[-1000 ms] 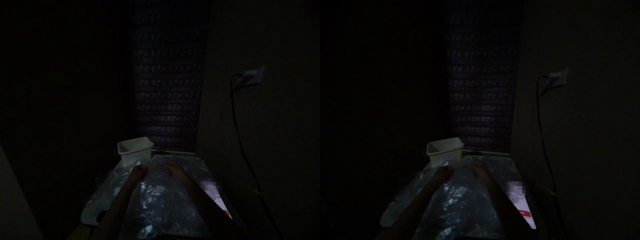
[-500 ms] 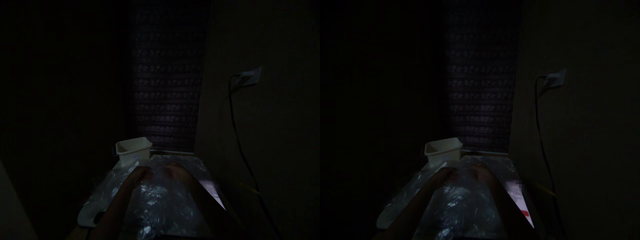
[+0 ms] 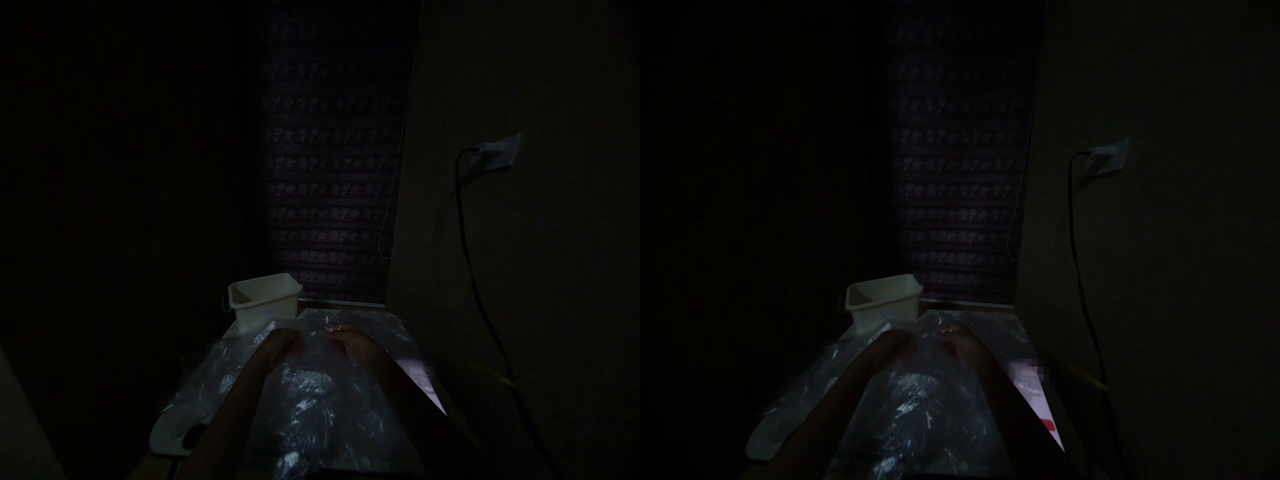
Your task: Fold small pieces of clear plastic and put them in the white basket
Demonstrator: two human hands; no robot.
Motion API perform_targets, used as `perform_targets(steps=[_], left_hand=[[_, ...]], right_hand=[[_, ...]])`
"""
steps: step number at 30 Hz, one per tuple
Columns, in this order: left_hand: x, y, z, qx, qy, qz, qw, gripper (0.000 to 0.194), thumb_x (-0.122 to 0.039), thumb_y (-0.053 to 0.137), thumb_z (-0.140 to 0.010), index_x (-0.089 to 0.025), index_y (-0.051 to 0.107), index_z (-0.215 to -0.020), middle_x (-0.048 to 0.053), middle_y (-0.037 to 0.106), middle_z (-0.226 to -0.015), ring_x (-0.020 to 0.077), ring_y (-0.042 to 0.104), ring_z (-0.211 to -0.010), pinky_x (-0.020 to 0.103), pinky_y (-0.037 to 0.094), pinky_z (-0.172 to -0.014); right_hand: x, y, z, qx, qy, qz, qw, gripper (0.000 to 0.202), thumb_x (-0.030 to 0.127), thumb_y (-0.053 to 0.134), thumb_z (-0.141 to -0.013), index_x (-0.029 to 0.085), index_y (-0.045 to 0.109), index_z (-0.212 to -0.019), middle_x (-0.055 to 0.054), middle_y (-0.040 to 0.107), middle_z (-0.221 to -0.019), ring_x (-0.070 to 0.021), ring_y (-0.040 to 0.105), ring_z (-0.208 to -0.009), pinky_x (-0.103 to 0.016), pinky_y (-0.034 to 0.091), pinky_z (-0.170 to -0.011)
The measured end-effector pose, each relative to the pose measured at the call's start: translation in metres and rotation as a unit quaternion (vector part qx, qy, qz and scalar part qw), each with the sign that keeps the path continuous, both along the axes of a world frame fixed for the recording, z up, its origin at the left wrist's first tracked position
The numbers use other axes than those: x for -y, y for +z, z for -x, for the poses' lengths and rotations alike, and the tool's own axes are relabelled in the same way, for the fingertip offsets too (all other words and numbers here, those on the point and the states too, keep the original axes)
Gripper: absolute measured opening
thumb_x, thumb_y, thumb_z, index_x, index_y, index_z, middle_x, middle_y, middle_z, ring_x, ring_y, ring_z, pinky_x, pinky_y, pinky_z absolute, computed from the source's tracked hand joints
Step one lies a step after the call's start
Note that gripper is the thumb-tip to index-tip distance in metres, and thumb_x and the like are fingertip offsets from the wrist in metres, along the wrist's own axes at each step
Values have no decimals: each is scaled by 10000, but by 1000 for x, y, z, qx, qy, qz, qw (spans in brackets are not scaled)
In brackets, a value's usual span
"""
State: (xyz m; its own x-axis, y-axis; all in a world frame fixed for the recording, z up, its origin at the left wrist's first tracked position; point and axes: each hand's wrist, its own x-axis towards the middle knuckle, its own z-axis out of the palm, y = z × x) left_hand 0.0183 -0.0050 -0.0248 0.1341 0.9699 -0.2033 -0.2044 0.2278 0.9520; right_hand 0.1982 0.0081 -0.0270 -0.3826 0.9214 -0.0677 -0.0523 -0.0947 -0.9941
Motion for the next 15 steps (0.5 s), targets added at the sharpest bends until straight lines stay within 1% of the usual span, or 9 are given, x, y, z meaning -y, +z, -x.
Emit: perform_targets(steps=[3, 6, 8, 11, 15], left_hand=[[-1, 0, 2, -8, -17, 23, 1000, 150, -218, 498, -561, -101, 508, -654, 32, 575, -505, 123, 532, -459, 232, 393, -471], [-1, 3, 3, -14, -26, 31, 999, 196, -211, 499, -562, -103, 509, -726, 32, 583, -524, 120, 536, -470, 223, 392, -472], [0, 4, 2, -21, -30, 25, 999, 217, -210, 496, -566, -104, 511, -755, 33, 586, -527, 120, 536, -466, 223, 391, -470], [0, 4, -1, -28, -30, 9, 999, 198, -209, 492, -574, -98, 522, -734, 35, 584, -516, 117, 530, -450, 226, 388, -465], [-4, -2, -4, -3, -15, -29, 999, 142, -113, 485, -555, -103, 519, -692, 12, 566, -485, 102, 519, -443, 221, 388, -474]], right_hand=[[0, -2, -1, -4, 12, -6, 1000, 130, 279, 557, -532, 153, 534, -556, 44, 451, -427, -44, 357, -370, -196, 229, -395], [2, 0, -1, -12, 18, -11, 1000, 127, 270, 561, -526, 150, 536, -559, 45, 454, -430, -44, 358, -371, -194, 232, -395], [4, 3, -1, -17, 5, -2, 1000, 120, 262, 561, -524, 149, 536, -559, 45, 458, -431, -46, 371, -377, -192, 240, -397], [6, 6, 0, -34, -13, 22, 999, 115, 258, 553, -528, 148, 532, -555, 44, 464, -438, -50, 395, -392, -187, 253, -400], [5, 4, 1, -64, -5, 36, 997, 104, 231, 554, -520, 149, 533, -581, 41, 478, -458, -54, 416, -412, -182, 273, -405]])
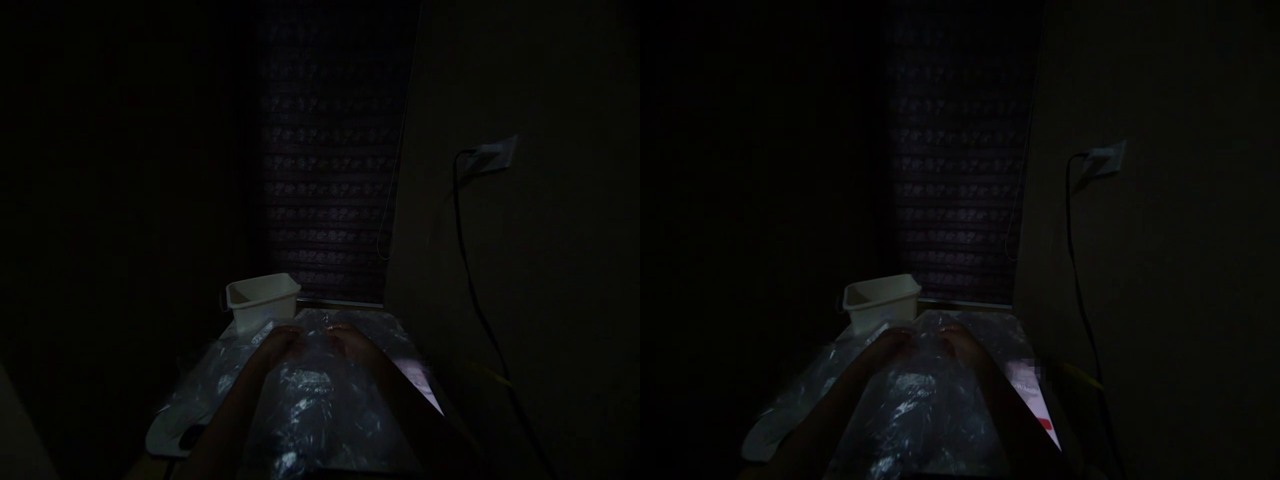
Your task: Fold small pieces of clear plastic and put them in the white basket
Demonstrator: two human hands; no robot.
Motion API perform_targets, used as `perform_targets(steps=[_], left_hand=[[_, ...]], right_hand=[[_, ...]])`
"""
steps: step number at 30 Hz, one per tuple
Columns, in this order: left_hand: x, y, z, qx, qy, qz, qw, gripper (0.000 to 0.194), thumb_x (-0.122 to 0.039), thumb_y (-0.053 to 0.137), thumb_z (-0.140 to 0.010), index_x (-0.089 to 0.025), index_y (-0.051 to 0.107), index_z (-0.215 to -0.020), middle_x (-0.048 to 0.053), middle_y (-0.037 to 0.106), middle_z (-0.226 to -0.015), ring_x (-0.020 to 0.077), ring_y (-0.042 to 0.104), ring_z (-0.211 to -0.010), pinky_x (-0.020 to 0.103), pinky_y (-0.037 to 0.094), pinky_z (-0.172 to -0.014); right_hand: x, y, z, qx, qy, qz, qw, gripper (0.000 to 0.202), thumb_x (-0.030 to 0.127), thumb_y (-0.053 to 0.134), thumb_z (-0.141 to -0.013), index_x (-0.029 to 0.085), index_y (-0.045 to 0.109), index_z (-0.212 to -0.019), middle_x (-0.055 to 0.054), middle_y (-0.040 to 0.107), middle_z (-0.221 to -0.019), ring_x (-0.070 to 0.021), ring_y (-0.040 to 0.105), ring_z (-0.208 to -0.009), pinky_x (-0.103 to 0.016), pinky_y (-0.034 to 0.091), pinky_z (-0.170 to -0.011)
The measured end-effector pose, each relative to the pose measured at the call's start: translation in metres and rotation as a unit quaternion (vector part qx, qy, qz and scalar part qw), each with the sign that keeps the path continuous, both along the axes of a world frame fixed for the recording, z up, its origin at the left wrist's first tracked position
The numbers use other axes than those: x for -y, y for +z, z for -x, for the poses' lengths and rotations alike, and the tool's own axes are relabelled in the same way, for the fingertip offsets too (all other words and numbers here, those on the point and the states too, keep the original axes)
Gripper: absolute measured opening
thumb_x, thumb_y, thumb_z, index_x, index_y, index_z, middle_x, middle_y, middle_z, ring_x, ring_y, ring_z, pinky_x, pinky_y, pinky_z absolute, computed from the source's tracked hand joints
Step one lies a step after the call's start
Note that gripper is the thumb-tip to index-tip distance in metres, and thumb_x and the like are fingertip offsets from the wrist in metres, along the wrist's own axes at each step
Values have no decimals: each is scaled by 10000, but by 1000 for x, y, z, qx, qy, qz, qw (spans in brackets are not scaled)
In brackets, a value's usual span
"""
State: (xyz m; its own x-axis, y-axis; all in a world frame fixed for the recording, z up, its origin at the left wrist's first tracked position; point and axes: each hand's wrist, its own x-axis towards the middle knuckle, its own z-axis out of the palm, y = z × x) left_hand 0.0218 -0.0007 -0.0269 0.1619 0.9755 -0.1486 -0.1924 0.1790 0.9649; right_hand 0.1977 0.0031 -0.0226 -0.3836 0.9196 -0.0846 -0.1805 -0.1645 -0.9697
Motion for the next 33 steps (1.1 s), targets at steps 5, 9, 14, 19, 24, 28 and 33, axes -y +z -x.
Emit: perform_targets(steps=[5, 9, 14, 19, 24, 28, 33], left_hand=[[-1, -2, 1, 3, 0, 5, 1000, 198, -145, 472, -576, -113, 491, -771, 8, 559, -478, 118, 532, -449, 232, 395, -475], [4, 4, 4, -15, -4, 23, 1000, 245, -229, 448, -613, -103, 458, -823, 40, 578, -512, 138, 547, -472, 255, 409, -501], [13, 12, 10, -52, 0, 13, 999, 229, -263, 455, -616, -115, 435, -790, 43, 573, -543, 149, 551, -495, 284, 420, -524], [26, 22, 17, -63, 22, 2, 998, 318, -246, 465, -612, -149, 373, -901, 37, 559, -636, 143, 551, -506, 289, 419, -523], [31, 21, 25, -61, 34, -27, 997, 395, -147, 476, -553, -175, 361, -929, 96, 486, -930, 120, 550, -515, 295, 419, -538], [32, 12, 33, -78, 16, -86, 993, 422, -83, 508, -457, -173, 443, -864, 105, 381, -1099, 152, 558, -627, 284, 415, -558], [37, 7, 41, -123, -15, -198, 972, 288, -160, 551, -485, -158, 533, -773, 102, 203, -1231, 165, 545, -714, 271, 403, -607]], right_hand=[[-1, -2, 0, -7, -6, 13, 1000, 105, 226, 546, -529, 157, 522, -604, 40, 491, -473, -59, 438, -424, -182, 283, -407], [3, 5, -3, 21, -9, 21, 1000, 114, 254, 531, -547, 144, 507, -570, 26, 503, -469, -66, 448, -416, -190, 294, -405], [10, 17, -11, 53, -29, -4, 998, 137, 259, 507, -564, 136, 492, -622, 14, 510, -452, -68, 440, -366, -193, 287, -373], [16, 12, -16, 71, -25, -10, 997, 515, 187, 507, -552, 177, 322, -1032, 18, 556, -520, -97, 484, -392, -206, 332, -386], [13, -1, -20, 62, 12, -87, 994, 659, 195, 564, -498, 211, 266, -1084, 13, 562, -645, -90, 497, -415, -196, 348, -372], [12, -5, -21, 90, 52, -130, 986, 465, 227, 588, -487, 165, 445, -925, -20, 559, -679, -89, 509, -458, -178, 339, -367], [21, -4, -18, 144, 64, -173, 972, 288, 248, 595, -486, 135, 554, -748, -48, 571, -703, -103, 517, -543, -197, 373, -435]])
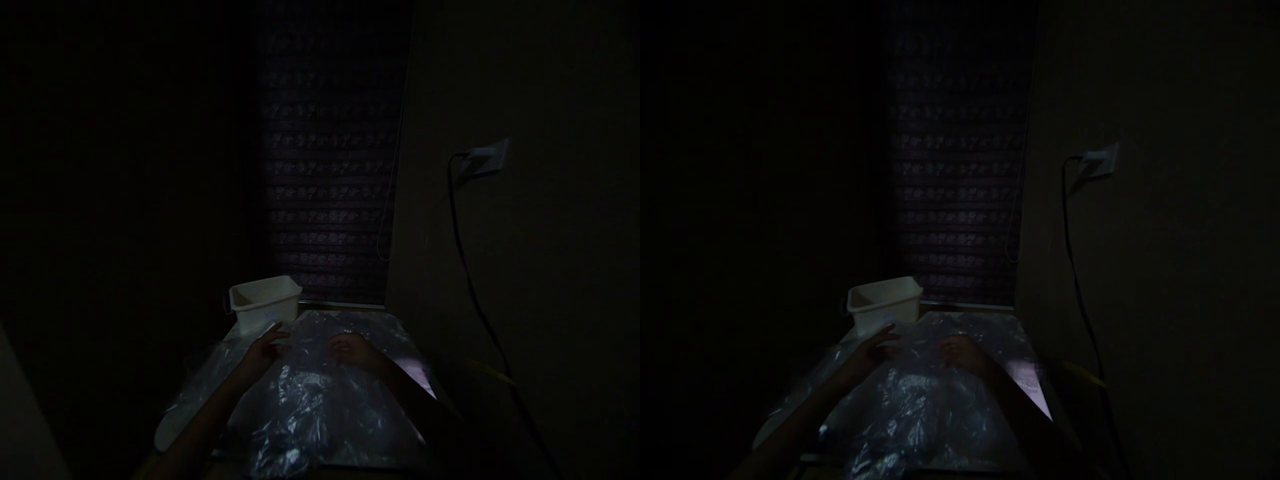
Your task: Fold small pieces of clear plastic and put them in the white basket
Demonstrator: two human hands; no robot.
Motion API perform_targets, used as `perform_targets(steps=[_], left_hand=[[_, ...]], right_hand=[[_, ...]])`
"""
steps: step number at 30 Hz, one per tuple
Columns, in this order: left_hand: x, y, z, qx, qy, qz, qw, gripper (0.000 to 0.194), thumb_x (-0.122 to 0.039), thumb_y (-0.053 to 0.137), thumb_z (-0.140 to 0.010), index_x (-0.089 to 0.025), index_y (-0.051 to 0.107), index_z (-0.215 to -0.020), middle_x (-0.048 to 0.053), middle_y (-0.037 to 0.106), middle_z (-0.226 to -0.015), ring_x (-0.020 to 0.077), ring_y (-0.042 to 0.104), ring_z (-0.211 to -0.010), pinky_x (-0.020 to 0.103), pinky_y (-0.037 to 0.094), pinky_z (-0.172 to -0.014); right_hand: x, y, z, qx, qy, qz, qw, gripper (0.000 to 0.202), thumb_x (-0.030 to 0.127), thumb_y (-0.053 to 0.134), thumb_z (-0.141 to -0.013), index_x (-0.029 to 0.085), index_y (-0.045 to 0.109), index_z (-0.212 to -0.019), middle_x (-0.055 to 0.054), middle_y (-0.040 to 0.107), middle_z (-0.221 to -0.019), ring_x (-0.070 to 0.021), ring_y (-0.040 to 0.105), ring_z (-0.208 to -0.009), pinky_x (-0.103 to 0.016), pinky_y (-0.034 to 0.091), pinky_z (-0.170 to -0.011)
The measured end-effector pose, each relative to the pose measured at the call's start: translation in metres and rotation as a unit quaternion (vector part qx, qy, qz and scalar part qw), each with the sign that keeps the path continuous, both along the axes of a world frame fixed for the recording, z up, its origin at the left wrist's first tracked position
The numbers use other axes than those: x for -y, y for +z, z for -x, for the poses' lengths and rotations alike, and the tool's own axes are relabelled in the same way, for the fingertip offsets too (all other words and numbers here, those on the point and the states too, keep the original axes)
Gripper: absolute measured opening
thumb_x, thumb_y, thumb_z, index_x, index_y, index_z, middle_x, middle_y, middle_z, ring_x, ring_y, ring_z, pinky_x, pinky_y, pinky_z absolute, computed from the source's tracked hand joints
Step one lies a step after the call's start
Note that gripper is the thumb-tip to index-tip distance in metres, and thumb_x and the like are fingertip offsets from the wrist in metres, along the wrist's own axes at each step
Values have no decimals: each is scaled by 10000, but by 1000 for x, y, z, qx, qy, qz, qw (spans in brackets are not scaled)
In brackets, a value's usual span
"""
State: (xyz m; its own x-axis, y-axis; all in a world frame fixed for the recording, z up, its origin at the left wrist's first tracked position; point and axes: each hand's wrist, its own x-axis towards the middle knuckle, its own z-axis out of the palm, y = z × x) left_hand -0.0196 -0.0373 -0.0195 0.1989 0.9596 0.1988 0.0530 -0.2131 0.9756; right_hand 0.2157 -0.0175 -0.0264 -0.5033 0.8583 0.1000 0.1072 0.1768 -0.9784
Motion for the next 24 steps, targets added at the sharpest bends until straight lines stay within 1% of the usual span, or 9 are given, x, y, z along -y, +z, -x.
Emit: perform_targets(steps=[3, 6, 10, 12, 13, 15, 18, 21, 24], left_hand=[[-1, -4, 4, -22, -13, -19, 999, 231, -214, 555, -505, -137, 557, -723, 124, 204, -1229, 161, 547, -702, 284, 394, -642], [-3, -11, 8, -37, -28, -11, 999, 227, -241, 552, -511, -122, 561, -703, 142, 236, -1211, 157, 541, -703, 270, 404, -611], [5, -18, 8, -117, 7, -60, 991, 425, -194, 545, -517, -195, 479, -937, 119, 166, -1237, 103, 516, -645, 236, 415, -516], [13, -18, 6, -163, 36, -111, 980, 512, -161, 539, -516, -239, 420, -1008, 102, 174, -1235, 86, 498, -634, 224, 416, -500], [16, -18, 4, -183, 42, -133, 973, 502, -152, 528, -528, -245, 420, -1009, 95, 195, -1227, 82, 493, -634, 221, 417, -502], [21, -16, 2, -211, 43, -164, 963, 394, -155, 491, -570, -235, 473, -956, 84, 259, -1200, 84, 493, -644, 217, 416, -520], [24, -14, -1, -225, 28, -181, 957, 213, -191, 433, -637, -202, 569, -801, 72, 377, -1130, 127, 494, -781, 221, 410, -602], [22, -11, -3, -210, 22, -167, 963, 181, -222, 433, -647, -187, 602, -700, 68, 485, -1028, 158, 471, -875, 235, 394, -678], [20, -11, -6, -179, 24, -144, 973, 164, -235, 459, -630, -181, 609, -667, 62, 565, -897, 155, 507, -816, 249, 391, -696]], right_hand=[[3, 0, 2, 23, -9, -46, 999, 255, 276, 588, -495, 138, 580, -710, -52, 581, -716, -137, 526, -633, -247, 404, -541], [1, -2, 5, 52, -44, -70, 995, 221, 301, 564, -519, 126, 596, -649, -53, 583, -654, -141, 521, -604, -266, 399, -561], [-4, -7, 5, 33, -90, -68, 993, 232, 321, 546, -535, 127, 593, -653, -52, 575, -638, -129, 511, -581, -250, 386, -537], [-5, -9, 3, 5, -68, -42, 997, 276, 311, 570, -509, 138, 579, -724, -49, 574, -670, -122, 511, -589, -227, 377, -514], [-5, -9, 2, -9, -50, -26, 998, 315, 304, 583, -492, 144, 568, -764, -47, 574, -684, -118, 511, -590, -214, 370, -496], [-3, -11, -1, -25, -20, -6, 999, 357, 290, 603, -465, 145, 555, -787, -42, 571, -683, -102, 503, -562, -187, 347, -450], [-3, -12, -3, -5, -18, -4, 1000, 273, 290, 602, -464, 123, 568, -678, -19, 548, -572, -61, 447, -446, -163, 296, -382], [-5, -13, -2, 14, -30, -11, 999, 238, 312, 582, -494, 117, 564, -630, 8, 507, -486, -35, 385, -374, -161, 266, -354], [-6, -13, 1, 4, -49, -16, 999, 250, 335, 566, -518, 117, 555, -640, 11, 500, -489, -26, 364, -355, -163, 261, -349]])
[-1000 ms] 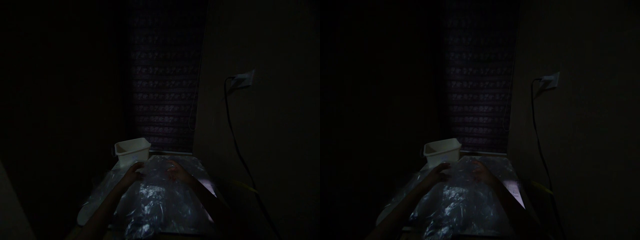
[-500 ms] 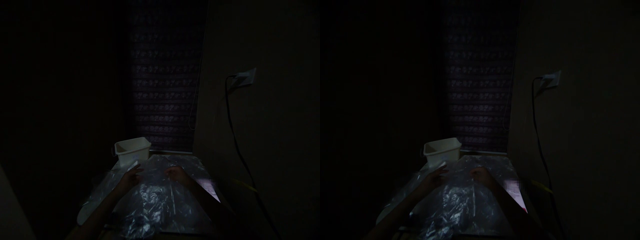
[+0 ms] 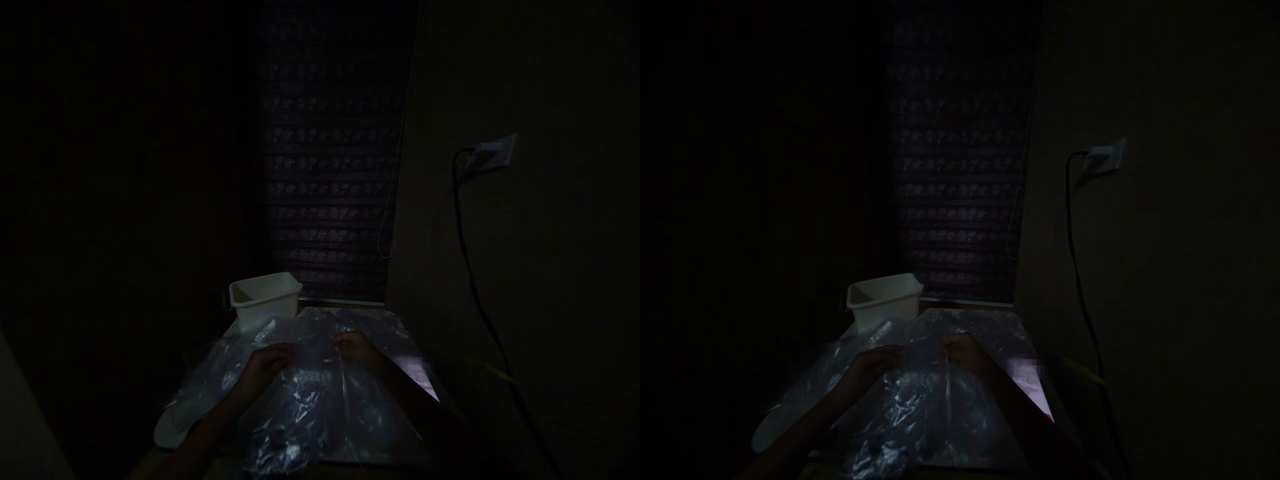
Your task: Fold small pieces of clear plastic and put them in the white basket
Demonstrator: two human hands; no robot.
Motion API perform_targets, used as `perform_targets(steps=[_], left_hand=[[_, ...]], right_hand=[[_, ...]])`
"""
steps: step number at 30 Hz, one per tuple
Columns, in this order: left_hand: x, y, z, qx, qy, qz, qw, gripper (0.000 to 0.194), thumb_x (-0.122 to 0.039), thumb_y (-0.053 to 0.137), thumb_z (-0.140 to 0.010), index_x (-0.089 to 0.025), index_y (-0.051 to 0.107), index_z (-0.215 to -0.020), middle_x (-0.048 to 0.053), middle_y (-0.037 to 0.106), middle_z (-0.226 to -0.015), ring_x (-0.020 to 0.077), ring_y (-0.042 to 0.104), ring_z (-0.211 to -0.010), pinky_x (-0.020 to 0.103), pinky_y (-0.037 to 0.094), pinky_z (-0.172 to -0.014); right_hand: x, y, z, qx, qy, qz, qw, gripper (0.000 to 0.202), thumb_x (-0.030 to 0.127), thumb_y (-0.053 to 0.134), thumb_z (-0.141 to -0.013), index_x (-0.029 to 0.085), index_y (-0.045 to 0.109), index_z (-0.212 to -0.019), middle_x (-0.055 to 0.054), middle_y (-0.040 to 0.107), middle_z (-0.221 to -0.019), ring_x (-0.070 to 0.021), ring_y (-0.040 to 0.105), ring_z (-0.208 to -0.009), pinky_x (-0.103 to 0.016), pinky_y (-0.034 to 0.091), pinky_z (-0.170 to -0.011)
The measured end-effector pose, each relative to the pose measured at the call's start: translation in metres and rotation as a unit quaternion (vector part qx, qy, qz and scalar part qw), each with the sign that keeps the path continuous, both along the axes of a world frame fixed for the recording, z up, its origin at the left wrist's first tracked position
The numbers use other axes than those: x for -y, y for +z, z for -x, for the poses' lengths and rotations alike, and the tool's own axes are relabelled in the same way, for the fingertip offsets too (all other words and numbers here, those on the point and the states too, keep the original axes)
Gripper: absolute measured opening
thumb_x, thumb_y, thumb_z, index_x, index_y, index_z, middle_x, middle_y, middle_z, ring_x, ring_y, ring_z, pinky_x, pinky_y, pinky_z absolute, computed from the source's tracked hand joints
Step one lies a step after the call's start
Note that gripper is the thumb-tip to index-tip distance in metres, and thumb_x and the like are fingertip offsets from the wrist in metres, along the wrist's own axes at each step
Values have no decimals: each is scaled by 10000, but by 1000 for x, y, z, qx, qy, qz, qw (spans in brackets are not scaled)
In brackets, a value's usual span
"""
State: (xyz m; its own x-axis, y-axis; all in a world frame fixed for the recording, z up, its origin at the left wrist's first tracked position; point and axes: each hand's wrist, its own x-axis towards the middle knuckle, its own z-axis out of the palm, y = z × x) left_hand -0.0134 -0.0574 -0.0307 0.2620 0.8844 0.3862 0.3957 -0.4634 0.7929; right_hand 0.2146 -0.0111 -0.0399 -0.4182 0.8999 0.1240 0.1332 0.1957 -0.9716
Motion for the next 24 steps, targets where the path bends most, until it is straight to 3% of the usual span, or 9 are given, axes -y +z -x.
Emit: perform_targets(steps=[3, 7, 9, 14, 24], left_hand=[[-2, -2, -2, 24, -4, 22, 999, 148, -236, 482, -612, -182, 611, -658, 47, 593, -821, 144, 529, -756, 250, 392, -695], [-5, -7, -1, 55, -10, 40, 998, 131, -213, 515, -578, -177, 608, -663, 47, 590, -817, 141, 531, -740, 240, 402, -668], [-7, -10, 0, 64, -7, 40, 997, 119, -202, 526, -564, -167, 608, -643, 56, 587, -809, 143, 530, -734, 239, 405, -655], [-11, -11, 3, 59, -19, 20, 998, 109, -189, 523, -555, -162, 613, -611, 64, 587, -787, 147, 530, -720, 248, 402, -650], [-2, 2, 1, 58, -33, 51, 996, 158, -269, 515, -566, -175, 627, -627, 65, 594, -800, 164, 528, -739, 262, 393, -664]], right_hand=[[1, 0, 1, -20, 24, 12, 999, 290, 332, 573, -516, 125, 541, -717, -4, 529, -558, -25, 375, -372, -159, 259, -351], [7, 3, -2, -30, 110, 49, 992, 448, 285, 596, -502, 158, 465, -911, -26, 563, -670, -47, 447, -437, -146, 261, -355], [10, 6, -3, -12, 133, 63, 989, 422, 271, 594, -502, 147, 485, -890, -31, 566, -669, -54, 463, -441, -145, 262, -352], [12, 11, -1, 39, 90, 22, 995, 216, 260, 565, -523, 109, 582, -676, -8, 550, -541, -30, 408, -383, -150, 272, -353], [13, 6, 0, 39, 29, -3, 999, 285, 345, 542, -539, 110, 586, -695, -1, 539, -472, -48, 423, -372, -159, 277, -351]])
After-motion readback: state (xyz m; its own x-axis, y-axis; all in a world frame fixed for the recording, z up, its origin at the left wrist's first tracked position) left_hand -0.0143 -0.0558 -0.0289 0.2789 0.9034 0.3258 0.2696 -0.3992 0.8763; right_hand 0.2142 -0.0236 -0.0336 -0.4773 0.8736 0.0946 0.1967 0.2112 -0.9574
